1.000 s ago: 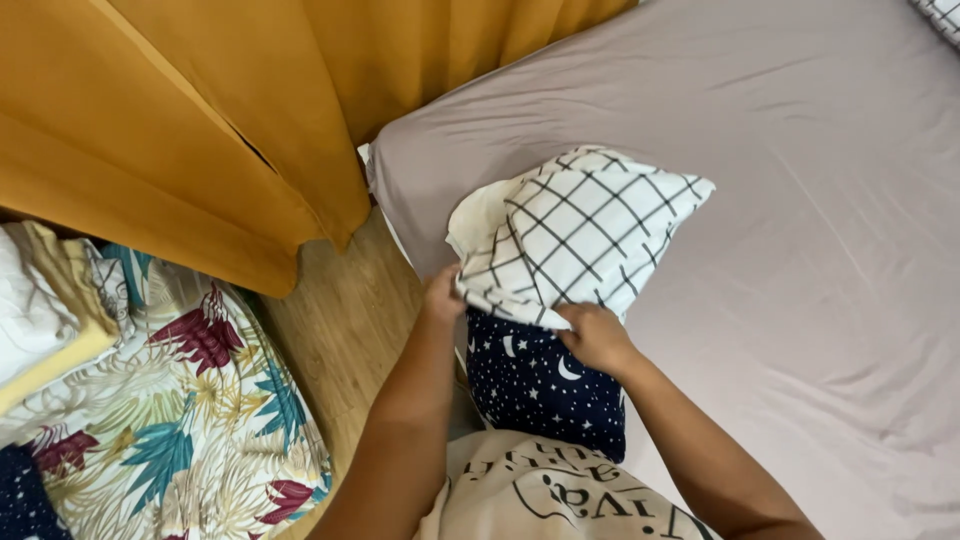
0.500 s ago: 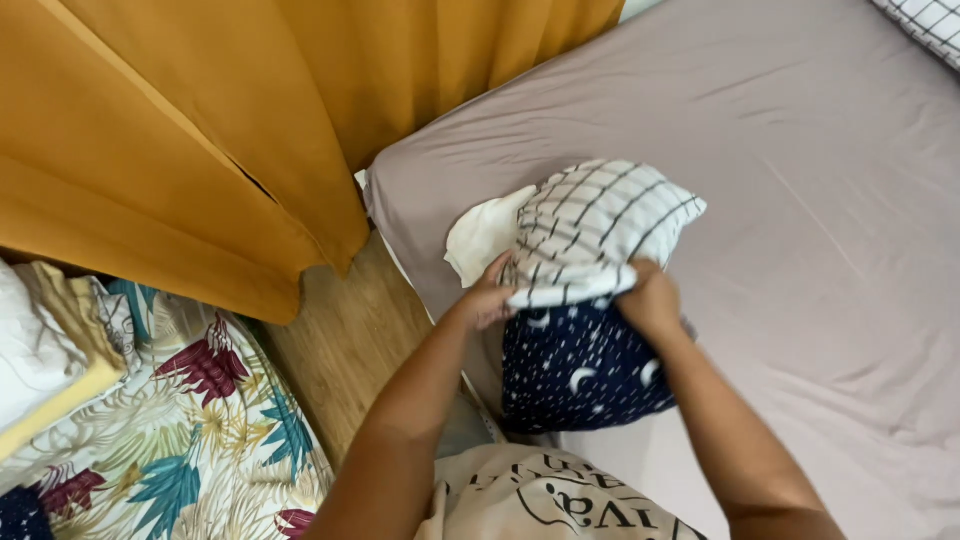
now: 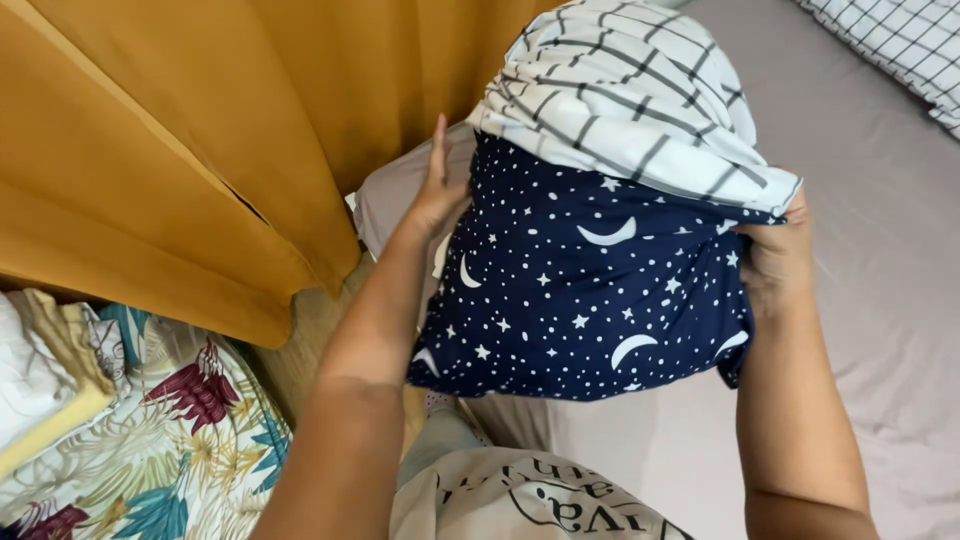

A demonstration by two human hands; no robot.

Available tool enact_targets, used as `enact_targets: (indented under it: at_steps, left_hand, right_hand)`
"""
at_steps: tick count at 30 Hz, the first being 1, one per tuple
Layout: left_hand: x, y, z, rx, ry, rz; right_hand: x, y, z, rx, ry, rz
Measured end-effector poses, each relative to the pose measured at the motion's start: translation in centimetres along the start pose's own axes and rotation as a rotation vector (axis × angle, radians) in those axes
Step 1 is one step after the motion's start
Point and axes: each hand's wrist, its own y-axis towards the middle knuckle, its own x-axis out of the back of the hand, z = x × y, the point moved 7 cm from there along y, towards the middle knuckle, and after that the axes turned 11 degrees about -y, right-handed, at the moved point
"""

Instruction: The person places a pillow on a bed and inserts it into a white pillowcase with a black grid pattern. They adjust the pillowcase by hand, tucking the edges and smoothing the fabric to fit the pillow.

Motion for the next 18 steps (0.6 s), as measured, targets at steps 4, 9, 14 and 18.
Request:
enact_targets:
  at_steps: [4,9,14,18]
  left_hand:
    - [-1.4,1.2,-0.7,0.01,-0.407,0.329]
    - [-2.1,-1.3,8.6,0.439,-0.412,0.313]
    - [-3.8,-6.7,13.2,0.612,-0.546,0.306]
    - [-3.3,-8.6,14.0,0.622,-0.563,0.031]
  right_hand:
    - [1.3,0.3,-2.4,-0.036,0.037,-0.019]
    - [2.2,0.3,-6.8,-0.141,-0.042,-0.042]
    - [3.4,-2.3,-10.4,-0.263,-0.078,-0.002]
    - [4.5,-3.7,-12.1,-0.342,-0.067,0.014]
